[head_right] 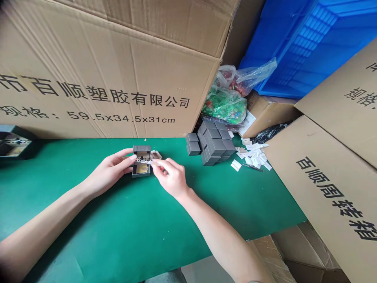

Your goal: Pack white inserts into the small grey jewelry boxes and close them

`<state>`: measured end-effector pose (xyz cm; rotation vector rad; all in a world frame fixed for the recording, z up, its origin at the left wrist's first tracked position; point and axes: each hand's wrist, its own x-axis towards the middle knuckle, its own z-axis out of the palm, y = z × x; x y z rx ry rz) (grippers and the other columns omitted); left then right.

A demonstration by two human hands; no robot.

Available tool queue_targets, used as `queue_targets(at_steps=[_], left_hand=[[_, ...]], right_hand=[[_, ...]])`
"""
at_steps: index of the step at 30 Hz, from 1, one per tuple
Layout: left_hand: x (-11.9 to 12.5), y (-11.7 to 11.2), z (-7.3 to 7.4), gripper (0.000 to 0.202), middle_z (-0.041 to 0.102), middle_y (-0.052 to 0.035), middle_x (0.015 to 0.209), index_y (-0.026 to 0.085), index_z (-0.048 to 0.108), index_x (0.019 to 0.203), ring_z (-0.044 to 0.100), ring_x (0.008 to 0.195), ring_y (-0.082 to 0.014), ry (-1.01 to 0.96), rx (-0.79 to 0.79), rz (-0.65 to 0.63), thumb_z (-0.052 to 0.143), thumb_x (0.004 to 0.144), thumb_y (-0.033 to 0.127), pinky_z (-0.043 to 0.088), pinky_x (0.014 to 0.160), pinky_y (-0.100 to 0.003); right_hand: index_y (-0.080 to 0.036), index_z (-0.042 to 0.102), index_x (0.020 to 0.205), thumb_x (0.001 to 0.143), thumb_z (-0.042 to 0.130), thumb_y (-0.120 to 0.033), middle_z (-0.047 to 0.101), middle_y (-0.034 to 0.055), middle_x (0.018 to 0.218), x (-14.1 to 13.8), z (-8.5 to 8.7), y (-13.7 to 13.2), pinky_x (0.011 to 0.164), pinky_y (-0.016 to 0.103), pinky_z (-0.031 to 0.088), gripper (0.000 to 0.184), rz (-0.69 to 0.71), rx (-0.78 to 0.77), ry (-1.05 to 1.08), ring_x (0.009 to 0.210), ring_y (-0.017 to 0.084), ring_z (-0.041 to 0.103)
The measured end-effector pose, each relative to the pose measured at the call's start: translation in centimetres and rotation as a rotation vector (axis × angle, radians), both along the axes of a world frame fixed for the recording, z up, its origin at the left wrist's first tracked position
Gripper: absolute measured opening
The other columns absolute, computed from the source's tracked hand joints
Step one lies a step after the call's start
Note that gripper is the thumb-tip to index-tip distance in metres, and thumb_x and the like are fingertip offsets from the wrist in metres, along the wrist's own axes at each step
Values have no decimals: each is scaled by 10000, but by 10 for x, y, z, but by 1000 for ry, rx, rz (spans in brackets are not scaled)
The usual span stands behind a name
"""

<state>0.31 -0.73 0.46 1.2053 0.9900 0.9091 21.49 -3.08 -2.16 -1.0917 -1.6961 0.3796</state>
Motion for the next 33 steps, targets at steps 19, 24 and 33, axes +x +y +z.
queue_targets(at_steps=[19,24,33], left_hand=[[3,-2,10,512,790,-53,1175,276,748,1228,733,1087,-301,113,20,-102,710,842,610,615,896,-355],[4,-3,11,514,800,-51,1137,270,770,1199,728,1073,-312,134,36,-110,723,821,615,612,867,-343],[5,-5,10,490,809,-38,866,285,816,1081,744,944,-350,141,43,-56,810,713,608,637,794,-437]], right_hand=[[-267,790,911,960,562,-280,717,4,635,-3,1,-3,553,265,514,234,-14,106,-251,510,127,598],[-262,792,917,964,533,-240,724,-5,629,-4,1,-6,556,263,513,265,18,159,-370,526,130,625],[-268,775,924,953,547,-201,779,2,754,0,1,-4,639,257,530,239,85,78,-417,647,149,702]])
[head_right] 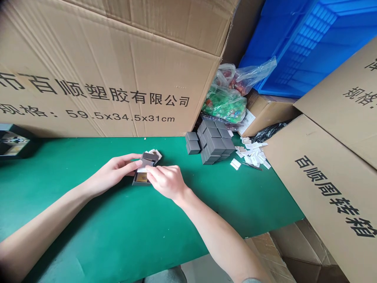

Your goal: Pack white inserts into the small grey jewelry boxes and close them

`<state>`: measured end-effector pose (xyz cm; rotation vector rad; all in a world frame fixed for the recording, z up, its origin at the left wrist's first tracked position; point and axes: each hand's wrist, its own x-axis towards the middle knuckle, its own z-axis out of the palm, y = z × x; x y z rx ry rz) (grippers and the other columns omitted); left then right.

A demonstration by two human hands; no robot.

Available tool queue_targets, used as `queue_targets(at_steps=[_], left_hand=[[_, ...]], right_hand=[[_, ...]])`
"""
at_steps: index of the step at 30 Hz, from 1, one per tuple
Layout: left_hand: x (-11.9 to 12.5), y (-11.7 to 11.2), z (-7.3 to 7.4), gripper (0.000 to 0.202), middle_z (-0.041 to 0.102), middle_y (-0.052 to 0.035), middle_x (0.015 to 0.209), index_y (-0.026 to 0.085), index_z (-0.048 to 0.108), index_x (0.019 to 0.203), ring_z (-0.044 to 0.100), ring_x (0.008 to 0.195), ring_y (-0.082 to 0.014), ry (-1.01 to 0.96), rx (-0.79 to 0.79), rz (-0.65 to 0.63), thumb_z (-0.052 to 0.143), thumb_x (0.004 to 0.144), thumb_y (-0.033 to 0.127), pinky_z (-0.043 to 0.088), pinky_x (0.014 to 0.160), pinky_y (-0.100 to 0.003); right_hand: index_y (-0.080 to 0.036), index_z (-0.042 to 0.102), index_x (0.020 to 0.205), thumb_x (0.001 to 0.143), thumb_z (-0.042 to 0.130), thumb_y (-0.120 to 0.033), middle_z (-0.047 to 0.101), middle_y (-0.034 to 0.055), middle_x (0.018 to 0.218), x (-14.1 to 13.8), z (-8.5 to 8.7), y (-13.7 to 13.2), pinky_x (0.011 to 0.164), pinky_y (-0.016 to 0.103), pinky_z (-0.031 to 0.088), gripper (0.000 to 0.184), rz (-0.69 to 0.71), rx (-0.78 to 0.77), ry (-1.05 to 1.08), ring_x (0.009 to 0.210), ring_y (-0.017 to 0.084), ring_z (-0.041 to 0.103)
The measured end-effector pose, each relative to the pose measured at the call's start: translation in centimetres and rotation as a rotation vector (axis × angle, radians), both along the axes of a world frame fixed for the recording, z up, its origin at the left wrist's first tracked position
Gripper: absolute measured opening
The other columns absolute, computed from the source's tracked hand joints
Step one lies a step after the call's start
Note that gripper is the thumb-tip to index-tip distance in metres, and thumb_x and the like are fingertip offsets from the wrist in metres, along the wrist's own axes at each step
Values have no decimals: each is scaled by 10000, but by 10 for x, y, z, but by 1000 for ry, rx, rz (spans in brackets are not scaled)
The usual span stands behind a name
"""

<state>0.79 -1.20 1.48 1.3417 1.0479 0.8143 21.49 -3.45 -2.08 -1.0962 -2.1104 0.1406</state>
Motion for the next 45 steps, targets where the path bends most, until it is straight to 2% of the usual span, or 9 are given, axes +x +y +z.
queue_targets(at_steps=[3,8,13,17,25,30,34,39,45], left_hand=[[0,1,0,504,808,-31,869,285,810,1086,744,958,-356,1,-13,-9,824,695,604,635,814,-453],[-3,4,-7,483,815,-35,1020,266,751,1172,747,1021,-314,-8,-1,-111,748,813,588,598,910,-396],[-4,5,-10,467,809,-43,1104,259,719,1197,741,1078,-298,-59,-1,-146,745,840,558,587,943,-374],[-3,5,-11,449,807,-47,1119,250,702,1209,739,1085,-287,-75,3,-146,731,865,537,584,946,-360],[-4,4,-9,463,801,-58,1125,228,691,1218,734,1082,-292,-54,7,-134,708,882,546,575,953,-367],[-4,5,-7,500,799,-76,1136,203,679,1244,732,1079,-287,-52,0,-134,719,877,541,577,944,-361],[-6,6,-9,530,801,-84,1123,199,669,1265,744,1031,-280,-51,-1,-123,719,873,553,591,904,-361],[-6,7,-11,541,805,-84,1111,198,674,1247,740,1068,-292,-55,6,-99,737,853,563,586,946,-383],[-6,7,-12,521,789,-92,1163,197,669,1216,734,1095,-291,-63,29,-128,746,847,557,578,966,-382]], right_hand=[[-266,765,890,957,544,-196,782,-7,753,0,-2,1,615,237,499,241,-4,18,-25,639,139,700],[-261,757,911,959,539,-182,781,-7,742,0,-2,1,568,229,448,237,-10,37,-58,604,133,688],[-282,767,1012,961,555,-228,804,-17,841,2,2,0,600,222,469,224,-1,13,-63,629,119,690],[-286,766,1073,962,578,-305,813,-13,898,2,5,-1,623,230,497,219,2,-30,-52,633,121,690],[-255,778,1004,966,603,-279,795,-9,799,2,3,0,591,211,456,180,24,9,14,599,103,671],[-190,769,1031,1015,549,-327,789,-1,778,2,-1,1,586,198,442,259,31,68,-39,571,78,649],[-177,760,1039,1024,521,-403,753,-7,692,1,0,-1,578,200,453,329,28,61,6,536,78,626],[-144,738,1123,1035,496,-386,754,7,695,1,1,-1,572,195,454,353,7,15,9,534,77,622],[-177,739,1177,1026,520,-390,772,12,771,1,-1,0,578,201,438,341,-35,-19,-23,554,86,622]])
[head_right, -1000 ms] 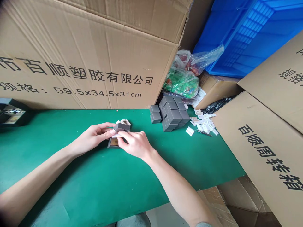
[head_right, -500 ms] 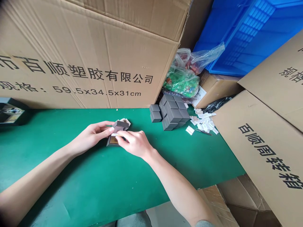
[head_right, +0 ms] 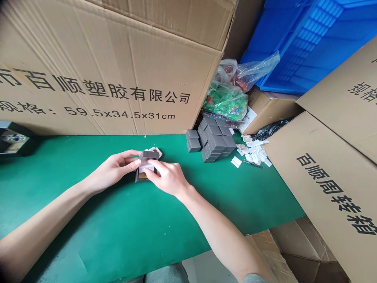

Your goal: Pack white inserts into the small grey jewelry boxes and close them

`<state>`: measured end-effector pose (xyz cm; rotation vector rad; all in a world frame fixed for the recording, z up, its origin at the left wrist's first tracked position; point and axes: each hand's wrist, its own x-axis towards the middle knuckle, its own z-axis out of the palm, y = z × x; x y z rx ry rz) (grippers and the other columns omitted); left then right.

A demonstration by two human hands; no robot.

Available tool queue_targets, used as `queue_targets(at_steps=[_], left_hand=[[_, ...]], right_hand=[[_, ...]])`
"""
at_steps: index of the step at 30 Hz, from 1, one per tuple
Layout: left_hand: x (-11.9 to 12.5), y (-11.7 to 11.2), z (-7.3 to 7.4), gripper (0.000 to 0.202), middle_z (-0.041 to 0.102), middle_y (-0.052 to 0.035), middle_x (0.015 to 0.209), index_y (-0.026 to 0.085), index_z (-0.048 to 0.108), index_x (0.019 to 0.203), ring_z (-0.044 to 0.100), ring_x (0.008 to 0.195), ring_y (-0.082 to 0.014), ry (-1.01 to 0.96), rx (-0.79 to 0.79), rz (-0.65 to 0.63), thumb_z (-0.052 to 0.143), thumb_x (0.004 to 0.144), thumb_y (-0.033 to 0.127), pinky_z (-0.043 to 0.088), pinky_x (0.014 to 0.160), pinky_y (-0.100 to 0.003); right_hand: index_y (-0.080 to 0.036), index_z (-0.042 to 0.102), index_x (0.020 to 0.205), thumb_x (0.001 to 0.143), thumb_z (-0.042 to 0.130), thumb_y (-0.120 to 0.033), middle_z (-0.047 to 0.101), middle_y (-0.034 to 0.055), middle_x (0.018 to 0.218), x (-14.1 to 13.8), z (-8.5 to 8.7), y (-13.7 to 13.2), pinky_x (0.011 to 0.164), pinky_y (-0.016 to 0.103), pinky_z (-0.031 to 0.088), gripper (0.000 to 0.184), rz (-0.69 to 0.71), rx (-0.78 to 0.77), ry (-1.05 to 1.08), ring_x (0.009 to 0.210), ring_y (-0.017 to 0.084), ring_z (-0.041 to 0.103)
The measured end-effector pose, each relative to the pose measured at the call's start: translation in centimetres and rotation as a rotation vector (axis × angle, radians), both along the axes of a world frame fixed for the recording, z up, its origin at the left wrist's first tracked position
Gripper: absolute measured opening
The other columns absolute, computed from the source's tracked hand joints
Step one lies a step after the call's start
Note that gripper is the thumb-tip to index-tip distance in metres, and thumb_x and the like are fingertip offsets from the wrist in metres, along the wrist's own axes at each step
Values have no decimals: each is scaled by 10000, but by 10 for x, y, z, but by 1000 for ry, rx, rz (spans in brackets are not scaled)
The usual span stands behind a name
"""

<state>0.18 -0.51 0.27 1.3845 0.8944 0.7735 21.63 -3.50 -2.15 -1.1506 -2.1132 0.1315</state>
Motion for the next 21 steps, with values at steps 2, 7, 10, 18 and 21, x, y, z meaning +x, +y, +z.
queue_targets(at_steps=[2,7,10,18,21], left_hand=[[0,0,1,526,786,-98,1169,194,664,1211,733,1097,-295,0,9,-13,745,845,564,575,970,-393],[1,0,0,547,777,-107,1180,190,651,1225,724,1101,-297,18,22,-6,737,848,576,565,981,-408],[1,0,-1,551,775,-105,1169,192,649,1228,719,1102,-296,29,27,3,733,848,582,562,982,-404],[2,0,0,517,774,-101,1144,196,648,1209,716,1101,-303,36,38,-28,719,864,574,564,980,-418],[2,0,-2,509,777,-103,1123,194,639,1209,722,1077,-297,24,25,-30,711,874,571,565,980,-426]], right_hand=[[-182,744,1171,1019,541,-407,754,-1,730,0,0,0,561,200,424,339,-1,-26,10,532,82,599],[-176,738,1164,1027,529,-395,782,16,810,-2,-1,-2,557,197,449,332,-7,-83,53,566,89,623],[-177,739,1148,1039,501,-384,801,35,889,-3,-2,-2,573,203,484,334,-17,-72,87,611,105,667],[-193,732,1187,1050,479,-334,810,33,1038,-3,0,-1,682,215,556,320,21,-58,30,780,138,756],[-200,715,1226,1044,481,-343,804,32,1077,-4,2,-2,713,230,575,329,15,-89,17,815,157,767]])
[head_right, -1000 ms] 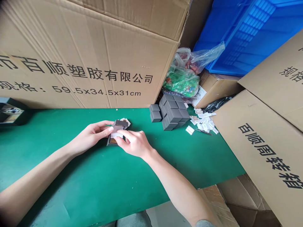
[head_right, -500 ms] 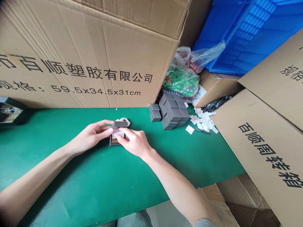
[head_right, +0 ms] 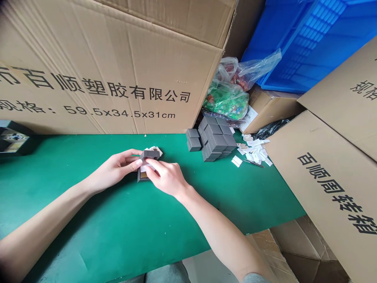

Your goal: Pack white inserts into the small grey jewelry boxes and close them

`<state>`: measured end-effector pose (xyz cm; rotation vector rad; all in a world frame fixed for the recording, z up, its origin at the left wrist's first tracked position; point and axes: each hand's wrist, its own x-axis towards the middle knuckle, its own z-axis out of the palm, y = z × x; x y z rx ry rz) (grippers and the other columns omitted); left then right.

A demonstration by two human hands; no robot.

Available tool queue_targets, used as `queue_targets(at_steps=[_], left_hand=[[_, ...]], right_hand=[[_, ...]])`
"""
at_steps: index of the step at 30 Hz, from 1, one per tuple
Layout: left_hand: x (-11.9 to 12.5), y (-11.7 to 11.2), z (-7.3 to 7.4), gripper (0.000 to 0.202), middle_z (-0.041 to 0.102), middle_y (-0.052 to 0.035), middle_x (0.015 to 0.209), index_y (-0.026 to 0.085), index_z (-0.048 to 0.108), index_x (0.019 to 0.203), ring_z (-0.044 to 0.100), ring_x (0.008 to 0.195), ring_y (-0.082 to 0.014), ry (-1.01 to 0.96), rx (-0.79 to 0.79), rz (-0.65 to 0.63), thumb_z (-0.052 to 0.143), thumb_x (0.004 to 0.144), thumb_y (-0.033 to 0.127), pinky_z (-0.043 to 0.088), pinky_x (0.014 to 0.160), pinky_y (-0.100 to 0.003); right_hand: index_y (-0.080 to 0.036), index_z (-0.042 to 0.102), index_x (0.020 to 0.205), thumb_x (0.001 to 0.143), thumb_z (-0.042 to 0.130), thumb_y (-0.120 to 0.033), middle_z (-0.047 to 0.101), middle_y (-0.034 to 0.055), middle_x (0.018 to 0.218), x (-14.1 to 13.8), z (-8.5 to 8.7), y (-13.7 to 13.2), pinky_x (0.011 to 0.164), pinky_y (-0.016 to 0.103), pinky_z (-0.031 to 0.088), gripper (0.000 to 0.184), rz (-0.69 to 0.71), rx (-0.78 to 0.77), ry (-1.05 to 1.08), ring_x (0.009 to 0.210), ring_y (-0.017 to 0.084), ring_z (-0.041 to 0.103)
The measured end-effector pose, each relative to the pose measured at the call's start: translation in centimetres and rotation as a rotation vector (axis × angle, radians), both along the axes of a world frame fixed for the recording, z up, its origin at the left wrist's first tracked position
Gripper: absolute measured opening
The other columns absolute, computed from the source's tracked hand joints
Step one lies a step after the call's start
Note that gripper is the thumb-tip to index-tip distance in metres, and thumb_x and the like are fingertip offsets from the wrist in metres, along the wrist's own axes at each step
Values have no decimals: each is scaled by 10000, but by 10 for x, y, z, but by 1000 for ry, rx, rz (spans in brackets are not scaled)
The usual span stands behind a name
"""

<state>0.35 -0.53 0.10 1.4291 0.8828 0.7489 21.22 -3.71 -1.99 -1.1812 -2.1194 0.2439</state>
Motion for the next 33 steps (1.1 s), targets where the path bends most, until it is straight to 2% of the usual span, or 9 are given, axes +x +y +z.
queue_targets(at_steps=[7,11,18,24,28,33], left_hand=[[-2,-1,2,503,786,-99,1080,192,647,1191,735,1015,-277,0,6,9,716,869,573,586,927,-401],[1,-4,9,515,794,-90,1111,216,639,1217,738,1058,-287,-18,-41,25,769,834,536,599,920,-400],[5,-5,9,397,779,-83,1134,199,648,1054,723,1064,-273,-24,-6,122,773,828,500,576,949,-380],[4,-3,2,259,709,-17,925,190,639,982,662,854,-196,18,24,257,719,861,404,537,777,-289],[6,-3,3,223,699,-10,897,190,634,953,637,816,-182,33,35,262,715,852,371,504,732,-269],[9,-6,9,224,723,-17,909,196,653,958,669,837,-201,92,49,240,729,826,360,518,739,-274]], right_hand=[[-229,643,1329,1044,500,-351,777,30,1186,-2,7,-4,807,246,613,342,9,-135,4,922,176,776],[-208,611,1375,1061,477,-340,753,53,1248,-1,6,-4,846,267,618,366,57,-127,-6,1003,189,767],[-172,709,1233,1045,463,-279,799,73,1098,1,-2,-2,810,250,602,328,48,45,-18,883,168,772],[-166,751,1115,1031,471,-273,805,46,880,0,4,-2,651,221,531,311,62,173,-19,682,116,722],[-197,762,1094,1019,505,-284,786,12,788,-2,4,-4,603,218,491,282,63,176,-55,597,93,671],[-219,759,1132,1019,516,-290,807,10,897,-2,3,-5,668,202,517,277,104,109,-98,715,102,727]])
